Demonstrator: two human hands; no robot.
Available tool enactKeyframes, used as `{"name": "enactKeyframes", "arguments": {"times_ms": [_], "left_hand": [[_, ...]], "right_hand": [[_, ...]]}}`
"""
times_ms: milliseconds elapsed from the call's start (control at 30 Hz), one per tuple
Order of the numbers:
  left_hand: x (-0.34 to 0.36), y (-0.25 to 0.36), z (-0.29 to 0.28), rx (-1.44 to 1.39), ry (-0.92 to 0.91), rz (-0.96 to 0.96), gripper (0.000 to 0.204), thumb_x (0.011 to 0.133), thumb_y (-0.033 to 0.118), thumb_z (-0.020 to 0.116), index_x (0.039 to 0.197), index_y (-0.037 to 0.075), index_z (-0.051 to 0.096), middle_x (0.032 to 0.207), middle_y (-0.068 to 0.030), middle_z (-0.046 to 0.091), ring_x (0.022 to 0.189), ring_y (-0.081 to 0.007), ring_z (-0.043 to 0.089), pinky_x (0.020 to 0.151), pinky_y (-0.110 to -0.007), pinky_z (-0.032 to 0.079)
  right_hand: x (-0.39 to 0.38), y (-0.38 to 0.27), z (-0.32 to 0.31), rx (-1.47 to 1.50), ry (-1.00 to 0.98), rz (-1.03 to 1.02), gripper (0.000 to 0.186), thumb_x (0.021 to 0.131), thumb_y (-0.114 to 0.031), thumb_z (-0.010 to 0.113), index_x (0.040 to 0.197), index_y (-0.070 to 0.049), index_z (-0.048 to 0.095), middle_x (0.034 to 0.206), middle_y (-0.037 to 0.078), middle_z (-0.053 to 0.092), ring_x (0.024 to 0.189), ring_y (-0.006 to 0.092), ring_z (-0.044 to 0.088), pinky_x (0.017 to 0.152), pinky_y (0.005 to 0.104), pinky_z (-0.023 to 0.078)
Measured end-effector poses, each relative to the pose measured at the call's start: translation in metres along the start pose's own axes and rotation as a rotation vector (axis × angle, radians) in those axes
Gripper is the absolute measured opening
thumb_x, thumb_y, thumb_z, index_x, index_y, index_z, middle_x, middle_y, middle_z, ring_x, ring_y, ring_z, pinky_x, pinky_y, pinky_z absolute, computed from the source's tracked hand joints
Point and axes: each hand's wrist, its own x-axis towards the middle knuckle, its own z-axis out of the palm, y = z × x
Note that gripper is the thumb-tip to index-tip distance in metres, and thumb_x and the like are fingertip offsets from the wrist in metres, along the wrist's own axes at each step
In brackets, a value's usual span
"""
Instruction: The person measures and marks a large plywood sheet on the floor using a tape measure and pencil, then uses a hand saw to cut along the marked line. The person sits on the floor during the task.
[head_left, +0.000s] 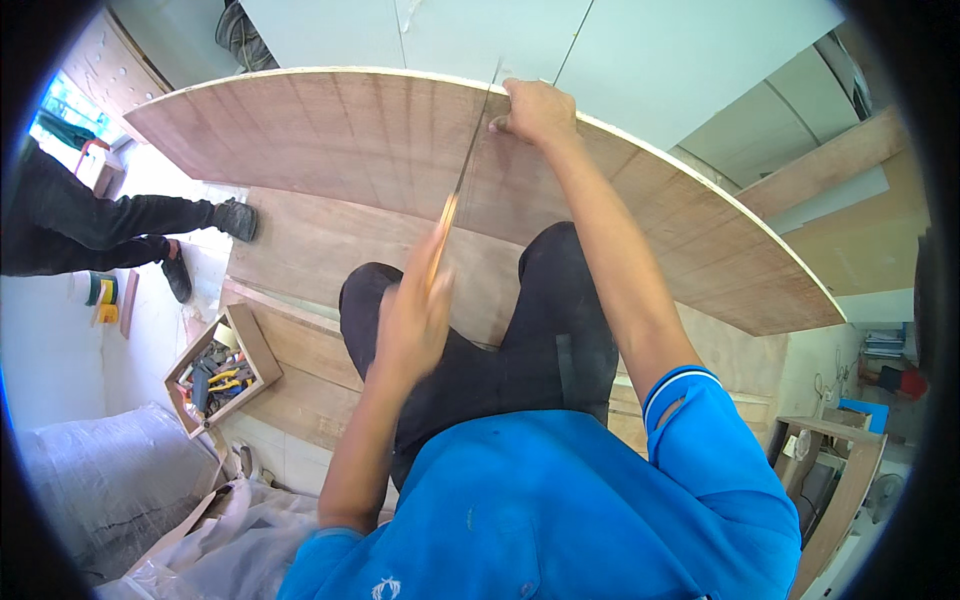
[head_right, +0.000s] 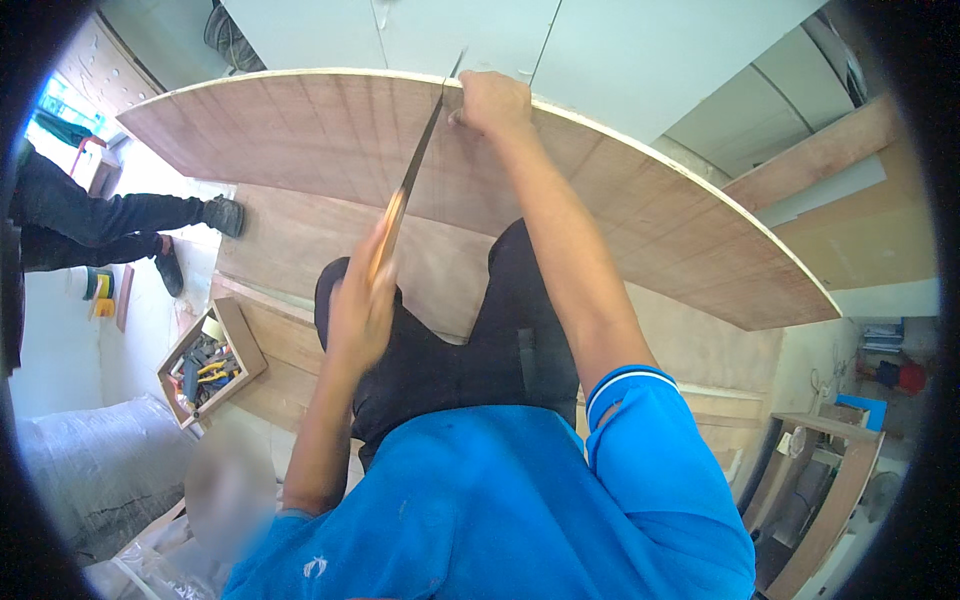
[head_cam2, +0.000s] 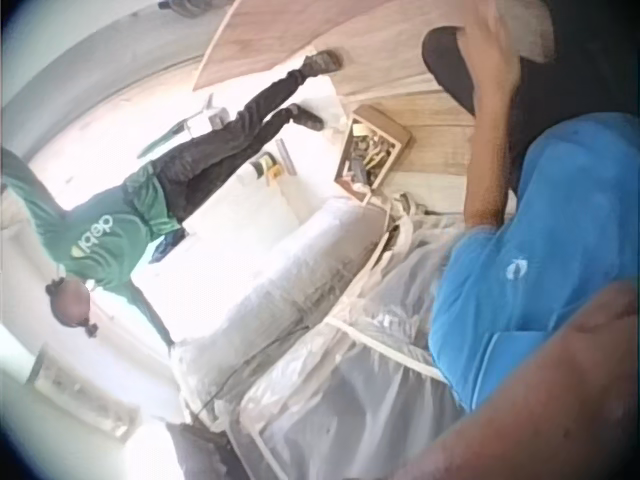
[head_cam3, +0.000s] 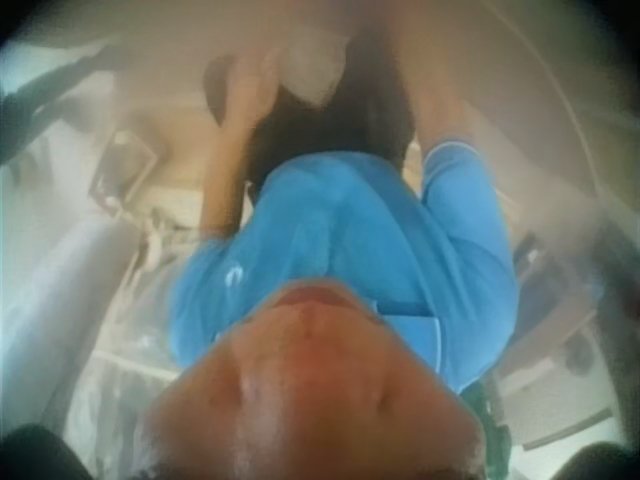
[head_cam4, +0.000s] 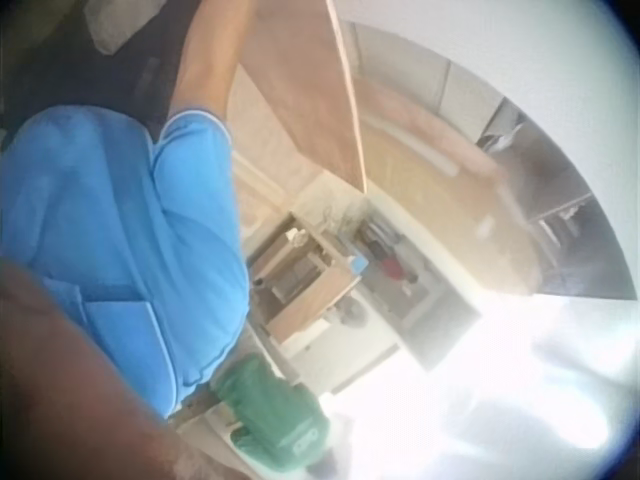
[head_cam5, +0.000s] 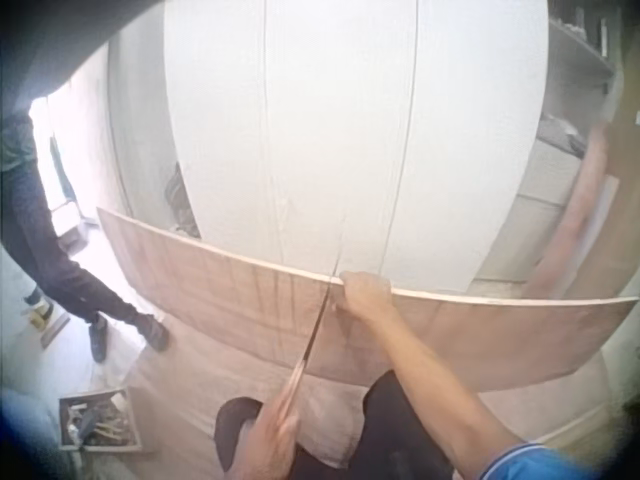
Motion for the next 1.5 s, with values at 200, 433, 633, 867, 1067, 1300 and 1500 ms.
{"name": "enactKeyframes", "arguments": {"times_ms": [200, 433, 633, 867, 1067, 1300, 1500], "left_hand": [[0.008, -0.033, 0.012, 0.088, 0.145, 0.291, 0.049, 0.107, 0.014, 0.052, 0.155, 0.008, 0.043, 0.143, -0.027, 0.059, 0.124, -0.0433, 0.064, 0.099, -0.045, 0.053], [0.141, -0.038, 0.035, -0.017, 0.343, 0.646, 0.052, 0.106, 0.016, 0.055, 0.156, 0.007, 0.044, 0.141, -0.0273, 0.059, 0.122, -0.0449, 0.063, 0.099, -0.046, 0.052], [-0.046, -0.029, -0.003, 0.02, 0.139, 0.214, 0.053, 0.102, 0.009, 0.059, 0.154, 0.007, 0.046, 0.126, -0.0314, 0.065, 0.104, -0.0406, 0.072, 0.082, -0.041, 0.057], [0.165, -0.025, 0.027, -0.073, 0.254, 0.373, 0.052, 0.106, 0.022, 0.054, 0.156, 0.017, 0.043, 0.118, -0.0303, 0.067, 0.105, -0.0539, 0.062, 0.087, -0.057, 0.052], [0.026, -0.008, -0.008, -0.06, 0.037, 0.148, 0.05, 0.106, 0.01, 0.051, 0.155, 0.005, 0.044, 0.156, -0.024, 0.049, 0.144, -0.038, 0.05, 0.115, -0.041, 0.042], [0.005, -0.013, -0.016, -0.049, 0.041, 0.094, 0.051, 0.104, 0.009, 0.054, 0.154, 0.008, 0.046, 0.14, -0.0263, 0.061, 0.122, -0.0436, 0.064, 0.099, -0.046, 0.053], [0.173, -0.031, 0.028, -0.052, 0.28, 0.377, 0.054, 0.105, 0.022, 0.054, 0.157, 0.023, 0.041, 0.107, -0.032, 0.068, 0.1, -0.0549, 0.062, 0.085, -0.06, 0.05]], "right_hand": [[0.007, -0.005, 0.004, 0.003, 0.018, -0.012, 0.049, 0.079, -0.046, 0.087, 0.111, -0.013, 0.07, 0.105, 0.009, 0.077, 0.107, 0.0312, 0.072, 0.085, 0.0477, 0.057], [0.026, -0.014, 0.013, -0.021, 0.059, -0.165, 0.05, 0.079, -0.048, 0.086, 0.111, -0.013, 0.069, 0.103, 0.01, 0.077, 0.106, 0.0326, 0.072, 0.083, 0.0505, 0.056], [0.011, -0.007, 0.005, -0.022, -0.022, -0.043, 0.05, 0.079, -0.049, 0.085, 0.11, -0.013, 0.069, 0.102, 0.01, 0.077, 0.105, 0.0323, 0.072, 0.082, 0.0488, 0.055], [0.019, -0.027, 0.002, -0.057, -0.011, -0.069, 0.051, 0.081, -0.05, 0.084, 0.113, -0.012, 0.069, 0.109, 0.01, 0.077, 0.108, 0.0322, 0.072, 0.084, 0.0498, 0.057], [0.02, -0.012, 0.001, -0.048, -0.091, -0.023, 0.056, 0.079, -0.052, 0.084, 0.115, -0.012, 0.068, 0.111, 0.011, 0.076, 0.11, 0.0328, 0.071, 0.086, 0.0497, 0.058], [0.02, -0.005, 0.011, -0.072, -0.03, -0.004, 0.056, 0.077, -0.055, 0.085, 0.11, -0.013, 0.068, 0.101, 0.008, 0.076, 0.105, 0.031, 0.071, 0.082, 0.0486, 0.055], [0.022, -0.029, -0.007, -0.07, -0.045, -0.078, 0.057, 0.077, -0.053, 0.085, 0.114, -0.013, 0.068, 0.105, 0.011, 0.077, 0.109, 0.0323, 0.07, 0.084, 0.0506, 0.055]]}}
